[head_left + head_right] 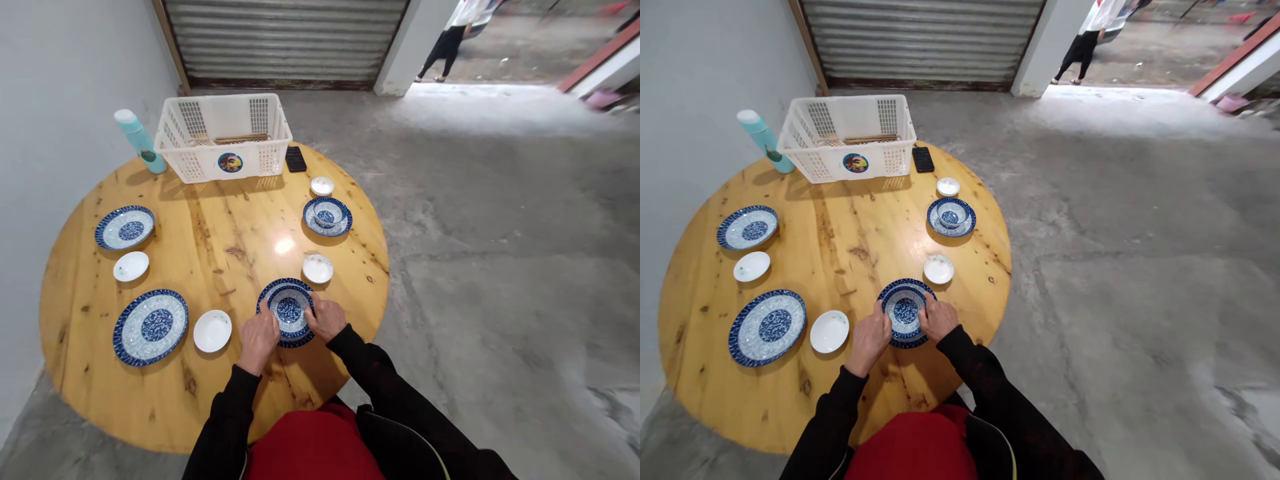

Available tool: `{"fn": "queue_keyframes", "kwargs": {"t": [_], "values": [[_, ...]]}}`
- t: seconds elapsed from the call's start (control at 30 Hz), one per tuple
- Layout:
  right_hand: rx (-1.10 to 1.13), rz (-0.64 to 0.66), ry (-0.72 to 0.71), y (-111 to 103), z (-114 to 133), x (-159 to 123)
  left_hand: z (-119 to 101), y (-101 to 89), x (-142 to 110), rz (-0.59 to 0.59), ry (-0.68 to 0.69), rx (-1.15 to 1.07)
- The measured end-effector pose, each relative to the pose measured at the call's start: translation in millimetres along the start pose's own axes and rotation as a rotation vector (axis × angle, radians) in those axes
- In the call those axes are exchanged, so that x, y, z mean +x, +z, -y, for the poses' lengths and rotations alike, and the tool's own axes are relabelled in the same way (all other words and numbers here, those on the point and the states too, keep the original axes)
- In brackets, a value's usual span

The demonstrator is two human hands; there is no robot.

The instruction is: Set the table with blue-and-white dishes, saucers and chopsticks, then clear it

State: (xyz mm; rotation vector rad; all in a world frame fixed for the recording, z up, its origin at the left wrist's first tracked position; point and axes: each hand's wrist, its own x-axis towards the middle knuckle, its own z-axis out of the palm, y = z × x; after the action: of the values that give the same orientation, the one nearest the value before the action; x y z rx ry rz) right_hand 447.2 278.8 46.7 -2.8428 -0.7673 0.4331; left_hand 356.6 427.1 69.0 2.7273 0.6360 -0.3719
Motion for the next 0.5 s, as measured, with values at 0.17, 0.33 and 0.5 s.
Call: {"fn": "queue_keyframes", "kwargs": {"t": [0.17, 0.33, 0.5], "values": [[-0.003, 0.042, -0.008, -1.8, -3.5, 3.1, -0.8, 2.3, 2.4, 0.011, -0.011, 0.070], [-0.043, 0.080, -0.001, -3.8, -6.3, 6.1, -0.7, 3.5, 3.7, 0.008, -0.014, 0.055], [0.038, 0.071, -0.025, -4.0, -12.7, 7.4, 5.9, 4.8, 3.9, -0.057, 0.010, -0.054]]}}
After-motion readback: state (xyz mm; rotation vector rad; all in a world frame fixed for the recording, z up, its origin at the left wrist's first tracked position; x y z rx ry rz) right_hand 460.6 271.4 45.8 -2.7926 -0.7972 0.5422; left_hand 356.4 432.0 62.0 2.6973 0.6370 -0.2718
